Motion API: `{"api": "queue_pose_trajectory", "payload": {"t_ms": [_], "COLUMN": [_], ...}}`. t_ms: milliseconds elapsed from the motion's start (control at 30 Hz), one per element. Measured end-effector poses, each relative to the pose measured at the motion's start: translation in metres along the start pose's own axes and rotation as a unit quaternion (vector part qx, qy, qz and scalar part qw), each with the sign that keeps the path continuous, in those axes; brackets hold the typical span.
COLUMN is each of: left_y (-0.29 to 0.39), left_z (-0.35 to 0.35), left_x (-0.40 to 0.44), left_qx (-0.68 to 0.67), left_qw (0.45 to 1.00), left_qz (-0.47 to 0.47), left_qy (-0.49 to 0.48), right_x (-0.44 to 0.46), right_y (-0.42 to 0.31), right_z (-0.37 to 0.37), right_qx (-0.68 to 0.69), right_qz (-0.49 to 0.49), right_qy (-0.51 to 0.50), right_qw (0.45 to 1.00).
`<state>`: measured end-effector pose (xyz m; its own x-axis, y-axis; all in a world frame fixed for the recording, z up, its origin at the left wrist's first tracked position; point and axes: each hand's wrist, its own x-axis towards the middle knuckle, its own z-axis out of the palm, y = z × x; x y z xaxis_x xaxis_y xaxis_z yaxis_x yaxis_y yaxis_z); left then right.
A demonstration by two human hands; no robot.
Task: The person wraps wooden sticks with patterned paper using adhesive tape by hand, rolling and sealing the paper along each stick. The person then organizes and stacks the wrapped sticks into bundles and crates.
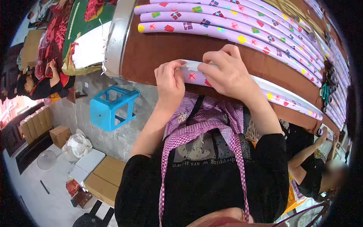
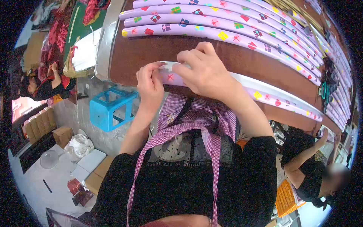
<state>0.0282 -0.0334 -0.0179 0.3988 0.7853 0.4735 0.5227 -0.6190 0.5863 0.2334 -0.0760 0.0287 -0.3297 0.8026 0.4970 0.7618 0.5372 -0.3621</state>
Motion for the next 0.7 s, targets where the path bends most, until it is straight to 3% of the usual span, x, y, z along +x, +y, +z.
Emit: {"api": "queue_pose_trajectory", "payload": {"t_ms": [133, 200, 567, 700], "left_y": [-0.001, -0.002, 0.004, -0.003], "left_z": [0.0, 0.0, -0.006, -0.003], "left_x": [0.003, 0.004, 0.007, 0.01], "left_qx": [-0.007, -0.01, -0.003, -0.016], "left_qw": [1.0, 0.999, 0.997, 0.999], "left_qz": [-0.017, -0.025, -0.058, -0.025], "left_qy": [-0.013, -0.016, -0.043, -0.035], "right_x": [-0.004, -0.013, -0.048, -0.047], "right_y": [-0.005, -0.006, 0.002, 0.003], "right_z": [-0.016, -0.026, -0.021, -0.021], "right_qx": [-0.011, -0.078, -0.062, -0.041], "right_qz": [0.013, 0.043, 0.071, 0.083], "right_qy": [-0.014, -0.038, -0.003, 0.01], "right_qw": [1.0, 0.995, 0.996, 0.996]}}
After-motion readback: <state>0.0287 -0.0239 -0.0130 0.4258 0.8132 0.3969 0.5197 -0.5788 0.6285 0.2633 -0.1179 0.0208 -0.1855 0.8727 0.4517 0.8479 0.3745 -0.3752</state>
